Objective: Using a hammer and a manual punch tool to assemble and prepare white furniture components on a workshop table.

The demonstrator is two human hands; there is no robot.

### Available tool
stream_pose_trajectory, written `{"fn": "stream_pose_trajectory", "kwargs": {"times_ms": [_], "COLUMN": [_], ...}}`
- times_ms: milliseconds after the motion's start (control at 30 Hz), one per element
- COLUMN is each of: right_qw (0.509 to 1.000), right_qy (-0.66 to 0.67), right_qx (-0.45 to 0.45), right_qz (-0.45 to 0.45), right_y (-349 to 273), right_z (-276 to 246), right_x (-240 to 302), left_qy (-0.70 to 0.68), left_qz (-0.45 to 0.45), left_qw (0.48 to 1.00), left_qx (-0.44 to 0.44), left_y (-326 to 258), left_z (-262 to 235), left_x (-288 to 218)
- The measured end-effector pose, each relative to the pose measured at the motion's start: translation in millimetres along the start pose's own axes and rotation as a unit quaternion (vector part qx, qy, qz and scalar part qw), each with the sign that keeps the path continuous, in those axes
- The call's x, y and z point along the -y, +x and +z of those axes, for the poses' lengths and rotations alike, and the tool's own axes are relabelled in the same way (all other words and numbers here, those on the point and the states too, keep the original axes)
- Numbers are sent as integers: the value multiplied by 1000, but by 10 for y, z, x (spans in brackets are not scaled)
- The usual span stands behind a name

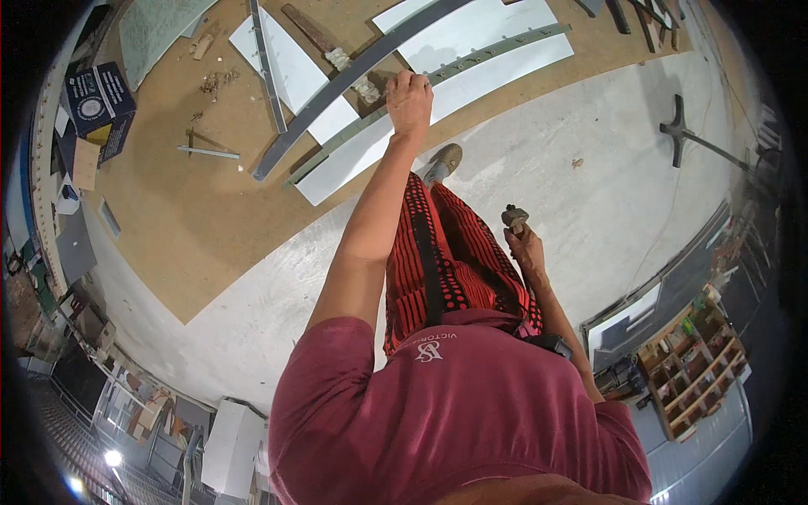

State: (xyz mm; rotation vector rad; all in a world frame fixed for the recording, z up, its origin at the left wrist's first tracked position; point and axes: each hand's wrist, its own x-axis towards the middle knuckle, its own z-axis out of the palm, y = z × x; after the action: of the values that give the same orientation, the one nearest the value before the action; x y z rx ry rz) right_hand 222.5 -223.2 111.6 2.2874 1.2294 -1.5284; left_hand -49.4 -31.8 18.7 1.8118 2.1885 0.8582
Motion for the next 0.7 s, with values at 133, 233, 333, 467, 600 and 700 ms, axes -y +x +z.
{"fn": "stream_pose_trajectory", "kwargs": {"times_ms": [133, 233, 333, 467, 600, 700], "right_qw": [999, 992, 984, 986, 968, 965], "right_qy": [-19, -70, -89, 3, -4, 75], "right_qx": [-14, -51, -74, -27, -73, -18], "right_qz": [-37, -94, -137, -162, -241, -252], "right_y": [89, 275, 410, 484, 828, 837], "right_z": [-32, -44, -87, -149, -51, -16], "right_x": [220, 457, 910, 1628, 1860, 2112], "left_qy": [42, 34, -3, -56, -81, -87], "left_qz": [-8, -9, -13, 3, -27, -31], "left_qw": [999, 999, 1000, 998, 996, 996], "left_qx": [13, 6, -10, -23, 0, -19], "left_y": [26, 24, 6, -1, -5, -36], "left_z": [33, 44, 44, 13, -32, -39], "left_x": [-29, -37, -6, 43, -14, 22]}}
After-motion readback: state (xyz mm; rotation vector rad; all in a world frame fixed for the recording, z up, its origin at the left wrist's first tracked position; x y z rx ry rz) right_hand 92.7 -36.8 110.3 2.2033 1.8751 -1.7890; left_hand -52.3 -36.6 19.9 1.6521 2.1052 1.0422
